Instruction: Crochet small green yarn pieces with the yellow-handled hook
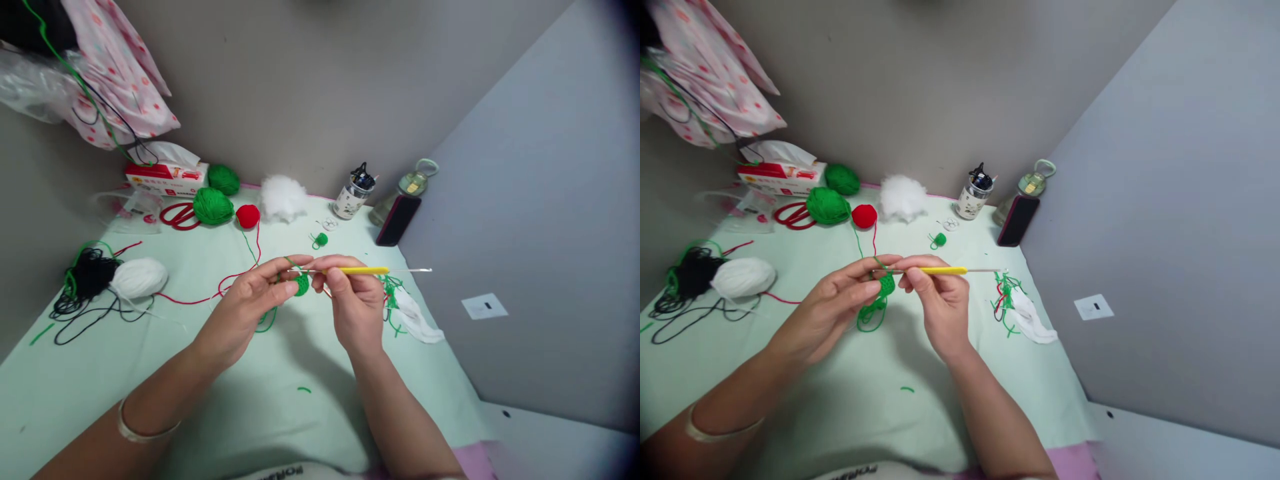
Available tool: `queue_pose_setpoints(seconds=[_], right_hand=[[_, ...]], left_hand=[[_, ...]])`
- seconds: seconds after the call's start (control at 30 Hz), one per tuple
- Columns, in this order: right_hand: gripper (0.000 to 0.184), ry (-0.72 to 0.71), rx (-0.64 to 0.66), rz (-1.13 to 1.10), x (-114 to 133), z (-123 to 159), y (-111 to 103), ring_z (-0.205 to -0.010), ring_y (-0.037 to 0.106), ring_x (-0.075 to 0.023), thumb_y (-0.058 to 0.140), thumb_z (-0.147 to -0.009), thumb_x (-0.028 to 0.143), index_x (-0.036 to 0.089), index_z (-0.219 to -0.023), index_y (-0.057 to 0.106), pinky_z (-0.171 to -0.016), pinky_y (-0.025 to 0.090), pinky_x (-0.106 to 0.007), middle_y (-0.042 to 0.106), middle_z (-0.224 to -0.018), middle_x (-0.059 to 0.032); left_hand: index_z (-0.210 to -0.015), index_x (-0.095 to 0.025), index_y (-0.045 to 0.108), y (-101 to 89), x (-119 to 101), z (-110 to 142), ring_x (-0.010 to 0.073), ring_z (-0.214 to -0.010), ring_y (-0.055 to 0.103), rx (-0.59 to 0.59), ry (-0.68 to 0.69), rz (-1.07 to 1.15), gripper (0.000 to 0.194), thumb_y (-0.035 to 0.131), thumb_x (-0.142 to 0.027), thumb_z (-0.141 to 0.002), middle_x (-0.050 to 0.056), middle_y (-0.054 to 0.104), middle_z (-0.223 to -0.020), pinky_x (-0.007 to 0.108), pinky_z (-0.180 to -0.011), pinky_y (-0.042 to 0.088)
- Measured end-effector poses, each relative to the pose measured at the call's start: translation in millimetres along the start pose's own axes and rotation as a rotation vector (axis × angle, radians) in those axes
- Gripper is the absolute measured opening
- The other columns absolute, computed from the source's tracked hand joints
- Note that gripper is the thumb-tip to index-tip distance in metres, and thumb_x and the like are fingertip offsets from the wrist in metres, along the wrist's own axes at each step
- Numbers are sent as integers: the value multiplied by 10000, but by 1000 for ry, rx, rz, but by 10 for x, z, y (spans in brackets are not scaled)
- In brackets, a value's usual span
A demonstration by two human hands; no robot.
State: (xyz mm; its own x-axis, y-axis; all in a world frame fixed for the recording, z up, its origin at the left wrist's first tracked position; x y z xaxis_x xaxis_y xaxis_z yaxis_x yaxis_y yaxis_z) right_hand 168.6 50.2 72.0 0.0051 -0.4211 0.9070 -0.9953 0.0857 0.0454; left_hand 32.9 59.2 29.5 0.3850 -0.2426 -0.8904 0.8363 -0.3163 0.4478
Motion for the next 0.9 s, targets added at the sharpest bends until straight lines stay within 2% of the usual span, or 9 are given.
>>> queue_pose_setpoints(seconds=[0.17,0.3,0.4,0.53,0.6,0.67,0.77,0.83,0.9], right_hand=[[222,64,7,-93,-65,-12,-15,-667,664,-146,643,-994,404,213,-926,732,-635,584,-307,764,-870,-45],[220,-1,28,-9,61,11,3,-697,684,-149,591,-1030,359,213,-934,725,-644,591,-310,773,-899,-48],[188,-166,64,169,267,54,44,-743,697,-150,546,-1049,247,228,-1002,727,-670,588,-316,776,-944,-42],[236,-516,139,528,530,224,222,-852,721,-192,528,-1023,140,249,-1157,689,-713,598,-352,776,-968,-54],[275,-659,136,711,574,327,306,-886,731,-210,560,-998,121,271,-1184,696,-721,604,-360,780,-1009,-66],[297,-722,111,796,577,378,334,-913,739,-216,596,-983,119,301,-1181,722,-728,610,-355,781,-1052,-68],[270,-585,32,565,537,280,168,-862,732,-199,593,-998,133,291,-1156,745,-703,611,-347,777,-1006,-60],[212,-375,-30,276,410,147,-2,-745,698,-171,574,-1023,183,262,-1084,762,-625,588,-328,760,-930,-50],[193,-193,-21,57,255,54,-42,-673,662,-153,584,-1032,260,248,-1001,774,-565,559,-309,745,-887,-42]], left_hand=[[-1162,-273,817,-79,-15,-9,205,-972,562,-45,-22,13,340,822,-289,-823,45,689,-1005,293,-861,445],[-1147,-292,826,-126,-47,7,179,-888,528,-81,6,-26,343,842,-275,-805,19,625,-915,270,-788,436],[-1157,-306,822,-163,-73,31,167,-846,509,-123,52,-101,337,838,-273,-822,7,610,-892,263,-740,421],[-1177,-309,810,-193,-124,82,146,-761,476,-213,127,-198,363,846,-250,-821,-7,620,-896,258,-698,416],[-1255,-313,775,-156,-85,78,134,-754,498,-192,107,-103,453,856,-256,-813,-10,639,-907,245,-715,437],[-1313,-283,743,-70,39,47,106,-667,474,-105,-7,64,514,861,-293,-812,-25,619,-810,230,-695,453],[-1288,-201,755,22,175,24,62,-509,264,-6,-181,247,462,835,-294,-843,-99,415,-575,227,-724,488],[-1270,-187,763,4,147,9,59,-497,185,-2,-179,288,422,818,-259,-858,-126,312,-537,245,-794,509],[-1281,-215,759,-17,95,5,56,-501,205,-5,-138,268,430,818,-240,-856,-117,371,-564,250,-811,508]])
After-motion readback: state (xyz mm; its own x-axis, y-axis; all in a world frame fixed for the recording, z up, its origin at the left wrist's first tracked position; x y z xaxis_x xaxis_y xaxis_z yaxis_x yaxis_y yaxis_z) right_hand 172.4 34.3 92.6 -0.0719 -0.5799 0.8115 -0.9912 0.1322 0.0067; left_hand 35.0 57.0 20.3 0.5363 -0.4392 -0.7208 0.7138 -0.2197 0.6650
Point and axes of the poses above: each hand's wrist, its own z-axis away from the middle knuckle, its own y-axis out of the palm, x = y × z, the point moved 10 cm from there along -z, towards the middle knuckle
